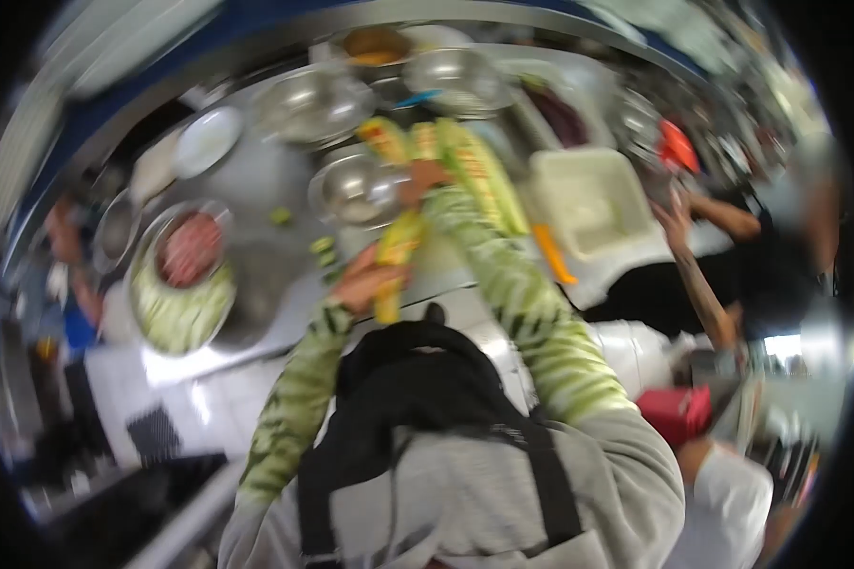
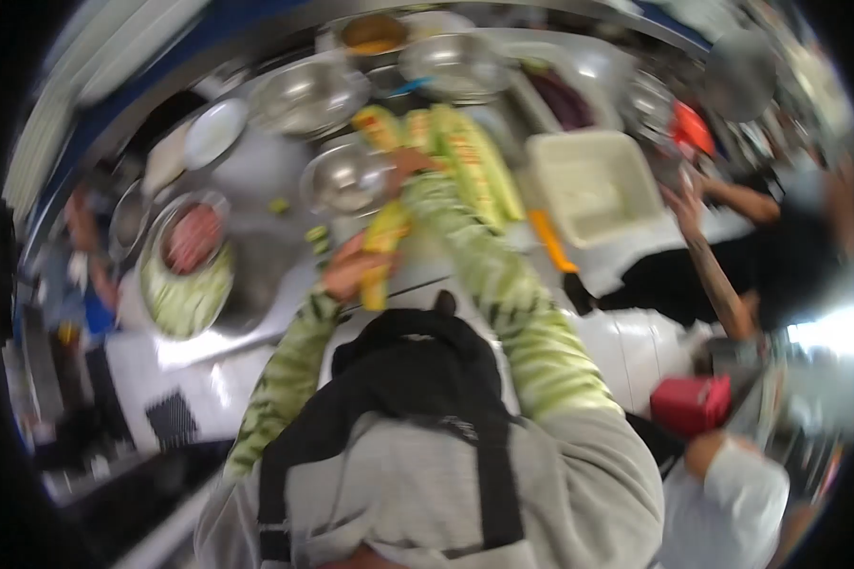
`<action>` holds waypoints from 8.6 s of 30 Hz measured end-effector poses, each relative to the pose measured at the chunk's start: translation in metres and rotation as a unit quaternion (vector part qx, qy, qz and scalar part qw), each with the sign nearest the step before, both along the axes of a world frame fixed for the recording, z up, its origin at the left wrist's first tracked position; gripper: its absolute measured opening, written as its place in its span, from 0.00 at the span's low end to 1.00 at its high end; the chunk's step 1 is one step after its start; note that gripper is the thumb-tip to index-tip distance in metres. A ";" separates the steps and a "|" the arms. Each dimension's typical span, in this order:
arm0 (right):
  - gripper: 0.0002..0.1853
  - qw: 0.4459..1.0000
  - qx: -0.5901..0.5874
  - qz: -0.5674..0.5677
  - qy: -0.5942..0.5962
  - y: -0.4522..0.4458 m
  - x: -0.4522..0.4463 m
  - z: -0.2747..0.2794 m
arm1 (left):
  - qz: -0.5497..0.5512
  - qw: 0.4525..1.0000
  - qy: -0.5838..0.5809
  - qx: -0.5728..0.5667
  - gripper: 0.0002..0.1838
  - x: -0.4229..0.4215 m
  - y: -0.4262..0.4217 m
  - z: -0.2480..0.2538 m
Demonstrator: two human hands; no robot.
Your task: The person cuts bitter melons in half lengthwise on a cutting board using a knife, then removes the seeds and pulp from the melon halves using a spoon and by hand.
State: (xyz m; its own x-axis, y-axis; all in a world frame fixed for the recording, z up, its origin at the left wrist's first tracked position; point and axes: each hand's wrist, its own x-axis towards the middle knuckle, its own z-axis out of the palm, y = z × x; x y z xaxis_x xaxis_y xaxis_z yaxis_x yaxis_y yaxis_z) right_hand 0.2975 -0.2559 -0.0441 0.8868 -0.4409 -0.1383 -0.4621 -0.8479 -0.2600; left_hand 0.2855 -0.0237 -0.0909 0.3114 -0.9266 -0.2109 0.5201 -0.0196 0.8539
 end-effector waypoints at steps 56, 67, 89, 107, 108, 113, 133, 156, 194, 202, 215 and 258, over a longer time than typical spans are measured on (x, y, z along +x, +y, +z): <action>0.12 0.990 -0.006 0.113 -0.081 0.064 -0.002 0.121 | 0.188 0.977 -0.071 -0.069 0.30 0.071 0.011 0.121; 0.13 0.985 0.050 0.092 -0.138 0.098 0.011 0.118 | 0.260 0.960 -0.092 -0.057 0.23 0.095 0.013 0.130; 0.16 0.966 0.111 0.193 -0.131 0.148 0.017 0.117 | 0.256 0.960 -0.100 -0.057 0.22 0.145 0.024 0.108; 0.11 0.964 0.024 0.005 -0.263 0.088 0.026 0.072 | 0.064 0.939 -0.336 0.039 0.16 0.189 0.037 0.159; 0.11 0.960 0.017 0.003 -0.280 0.083 0.032 0.067 | 0.024 0.923 -0.382 0.032 0.17 0.180 0.038 0.177; 0.16 0.920 0.062 0.129 -0.364 0.075 0.042 0.062 | 0.006 0.940 -0.342 0.012 0.21 0.159 0.043 0.216; 0.28 0.812 0.447 -0.280 -0.250 0.022 -0.034 0.057 | 0.112 0.969 0.158 -0.156 0.26 0.085 0.011 0.063; 0.12 0.974 0.060 0.177 -0.131 0.143 0.048 0.113 | 0.362 0.930 -0.043 -0.055 0.20 0.134 0.047 0.116; 0.11 0.976 0.015 0.102 -0.192 0.131 0.043 0.076 | 0.311 0.942 0.073 -0.103 0.23 0.151 0.090 0.094; 0.11 0.983 0.003 0.110 -0.146 0.137 0.024 0.113 | 0.281 0.953 0.084 -0.075 0.19 0.123 0.027 0.080; 0.14 0.998 -0.022 0.018 0.064 0.061 -0.015 0.083 | 0.211 0.946 0.240 -0.053 0.18 0.062 -0.030 0.032; 0.13 0.975 -0.113 0.142 0.131 0.055 0.008 0.033 | 0.334 0.939 0.075 0.022 0.19 0.019 -0.010 0.000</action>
State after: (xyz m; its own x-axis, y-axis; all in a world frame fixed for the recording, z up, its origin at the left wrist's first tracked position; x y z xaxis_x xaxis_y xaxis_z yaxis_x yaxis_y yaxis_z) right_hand 0.3057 -0.2006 -0.0113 0.9252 -0.2281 -0.3033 -0.2255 -0.9733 0.0440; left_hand 0.3047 -0.0336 -0.0907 0.7839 -0.5243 -0.3326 0.5433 0.3198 0.7762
